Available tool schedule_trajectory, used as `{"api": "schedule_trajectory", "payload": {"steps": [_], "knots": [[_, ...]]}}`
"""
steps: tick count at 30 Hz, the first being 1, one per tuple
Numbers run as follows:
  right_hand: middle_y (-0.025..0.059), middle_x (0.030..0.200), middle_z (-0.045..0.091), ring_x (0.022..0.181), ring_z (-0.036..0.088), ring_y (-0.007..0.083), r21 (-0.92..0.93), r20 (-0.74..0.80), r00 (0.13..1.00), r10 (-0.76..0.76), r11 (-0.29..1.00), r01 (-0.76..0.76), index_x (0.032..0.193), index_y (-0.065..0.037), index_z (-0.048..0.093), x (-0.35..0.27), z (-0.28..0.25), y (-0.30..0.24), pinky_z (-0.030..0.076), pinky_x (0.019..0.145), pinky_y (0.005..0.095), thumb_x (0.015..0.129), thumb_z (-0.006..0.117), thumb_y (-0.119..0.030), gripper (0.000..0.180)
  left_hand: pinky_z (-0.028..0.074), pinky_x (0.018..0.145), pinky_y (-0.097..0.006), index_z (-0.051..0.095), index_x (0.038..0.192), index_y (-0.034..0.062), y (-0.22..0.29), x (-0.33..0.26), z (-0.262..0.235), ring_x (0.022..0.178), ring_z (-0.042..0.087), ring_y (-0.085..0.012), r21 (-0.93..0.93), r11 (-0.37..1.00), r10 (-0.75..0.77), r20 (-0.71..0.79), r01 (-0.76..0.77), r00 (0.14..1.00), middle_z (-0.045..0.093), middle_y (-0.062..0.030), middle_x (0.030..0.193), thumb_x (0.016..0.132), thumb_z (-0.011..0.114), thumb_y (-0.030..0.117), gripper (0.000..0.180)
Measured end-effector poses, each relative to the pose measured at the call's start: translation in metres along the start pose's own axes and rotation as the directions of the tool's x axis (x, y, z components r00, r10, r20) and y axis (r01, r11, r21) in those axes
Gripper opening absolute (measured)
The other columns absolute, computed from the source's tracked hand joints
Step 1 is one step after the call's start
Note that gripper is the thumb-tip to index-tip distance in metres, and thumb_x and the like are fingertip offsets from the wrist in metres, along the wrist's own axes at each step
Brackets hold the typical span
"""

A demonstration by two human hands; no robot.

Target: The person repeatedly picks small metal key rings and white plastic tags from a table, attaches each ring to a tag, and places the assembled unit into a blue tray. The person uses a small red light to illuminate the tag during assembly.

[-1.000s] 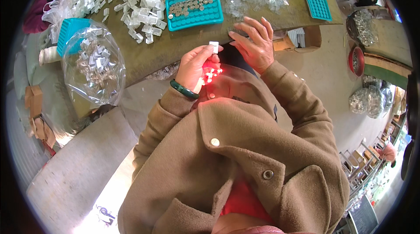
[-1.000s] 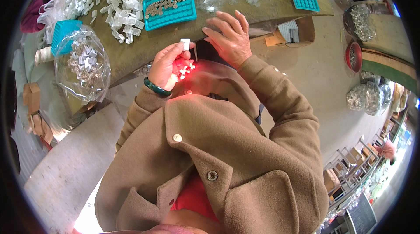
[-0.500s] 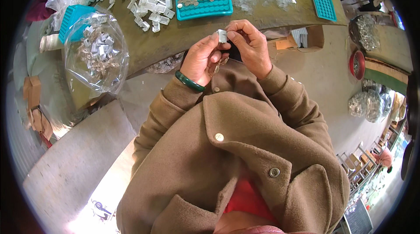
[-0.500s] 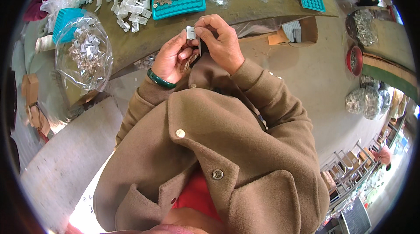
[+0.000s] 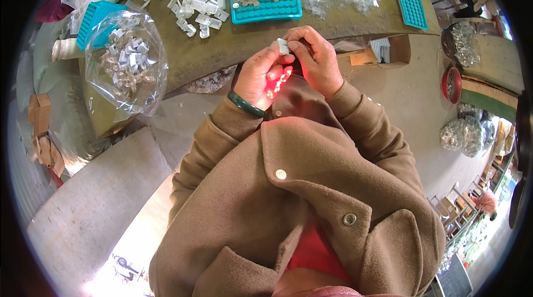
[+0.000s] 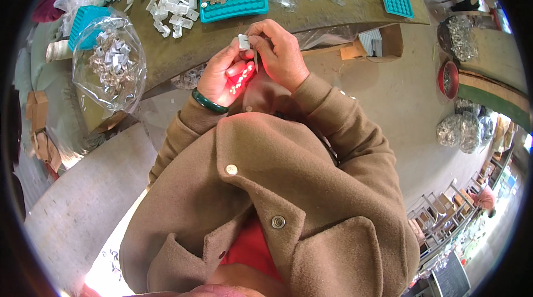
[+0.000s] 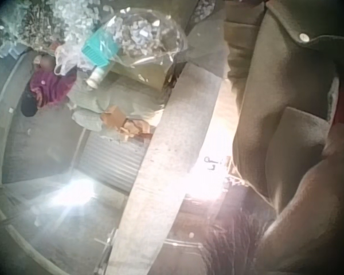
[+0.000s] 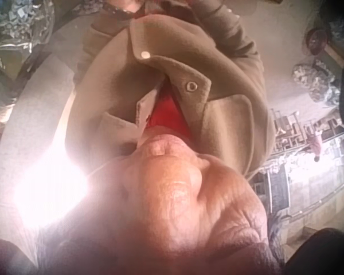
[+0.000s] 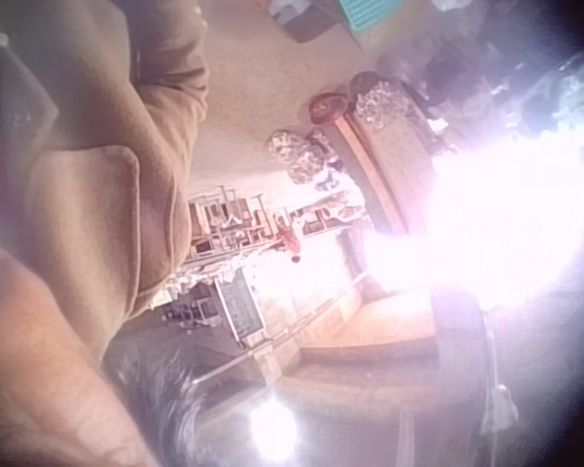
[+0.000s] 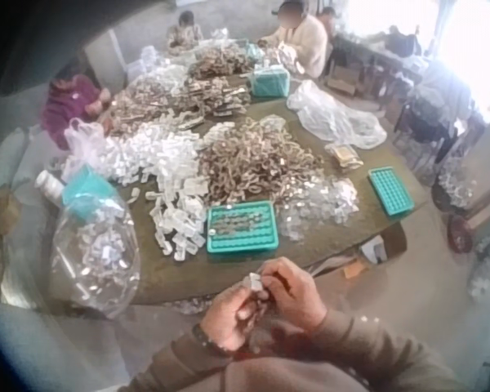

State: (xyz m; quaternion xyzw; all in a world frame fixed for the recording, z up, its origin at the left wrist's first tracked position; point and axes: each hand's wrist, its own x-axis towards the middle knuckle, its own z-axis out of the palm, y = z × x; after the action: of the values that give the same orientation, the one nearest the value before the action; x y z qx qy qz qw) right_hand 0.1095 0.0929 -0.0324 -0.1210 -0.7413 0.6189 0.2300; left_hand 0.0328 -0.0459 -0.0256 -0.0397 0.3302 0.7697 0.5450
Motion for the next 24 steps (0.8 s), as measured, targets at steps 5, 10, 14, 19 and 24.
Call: {"api": "schedule_trajectory", "payload": {"steps": [5, 10, 14, 19, 24], "knots": [[0.0104, 0.085, 0.064, 0.074, 0.060, 0.0138, -0.201, 0.090, 0.989, -0.114, 0.971, 0.130, 0.096, 0.001, 0.061, 0.006, -0.009, -0.004, 0.050, 0.068, 0.0292, 0.090, 0.060, -0.002, 0.007, 0.046, 0.066, -0.022, 0.063, 0.098, 0.0048, 0.001, -0.001, 0.006, 0.053, 0.041, -0.0014, 0.263, 0.963, 0.094, -0.153, -0.051, 0.984, 0.066, -0.0027, 0.088, 0.100, 0.057, 0.027, 0.023], [0.0134, 0.084, 0.064, 0.075, 0.064, 0.0270, -0.101, 0.103, 0.993, 0.050, 0.994, -0.039, 0.096, 0.000, 0.062, 0.009, -0.019, -0.013, 0.051, 0.069, 0.0329, 0.087, 0.062, -0.003, 0.010, 0.047, 0.067, -0.023, 0.060, 0.103, 0.0048, 0.011, 0.002, 0.002, 0.052, 0.041, -0.0004, 0.101, 0.993, -0.053, -0.104, 0.063, 0.993, 0.067, -0.0037, 0.089, 0.100, 0.057, 0.027, 0.023], [0.0159, 0.085, 0.063, 0.079, 0.062, 0.0357, -0.224, 0.165, 0.985, -0.044, 0.971, 0.081, 0.093, -0.001, 0.060, 0.012, -0.023, -0.014, 0.051, 0.069, 0.0381, 0.086, 0.060, -0.004, 0.008, 0.048, 0.067, -0.023, 0.061, 0.102, 0.0048, 0.009, 0.006, 0.001, 0.050, 0.040, -0.0011, 0.073, 0.992, -0.098, -0.121, 0.107, 0.988, 0.067, -0.0042, 0.086, 0.099, 0.059, 0.027, 0.022], [0.0163, 0.085, 0.062, 0.080, 0.061, 0.0369, -0.271, 0.222, 0.968, -0.118, 0.946, 0.178, 0.092, 0.000, 0.060, 0.020, -0.031, -0.012, 0.051, 0.070, 0.0396, 0.085, 0.061, -0.002, 0.007, 0.046, 0.061, -0.020, 0.061, 0.101, 0.0049, 0.003, 0.013, 0.007, 0.054, 0.047, -0.0020, 0.325, 0.945, 0.026, -0.190, 0.038, 0.981, 0.068, -0.0048, 0.086, 0.098, 0.060, 0.021, 0.017], [0.0110, 0.082, 0.067, 0.074, 0.067, 0.0210, -0.134, 0.191, 0.978, 0.088, 0.989, -0.063, 0.095, -0.001, 0.067, 0.062, -0.067, -0.013, 0.053, 0.068, 0.0323, 0.088, 0.065, -0.010, 0.012, 0.046, 0.062, -0.018, 0.059, 0.106, 0.0052, 0.012, 0.018, 0.017, 0.065, 0.055, -0.0050, 0.404, 0.911, 0.128, -0.100, -0.077, 0.987, 0.068, -0.0081, 0.097, 0.097, 0.059, 0.016, 0.014]]}}
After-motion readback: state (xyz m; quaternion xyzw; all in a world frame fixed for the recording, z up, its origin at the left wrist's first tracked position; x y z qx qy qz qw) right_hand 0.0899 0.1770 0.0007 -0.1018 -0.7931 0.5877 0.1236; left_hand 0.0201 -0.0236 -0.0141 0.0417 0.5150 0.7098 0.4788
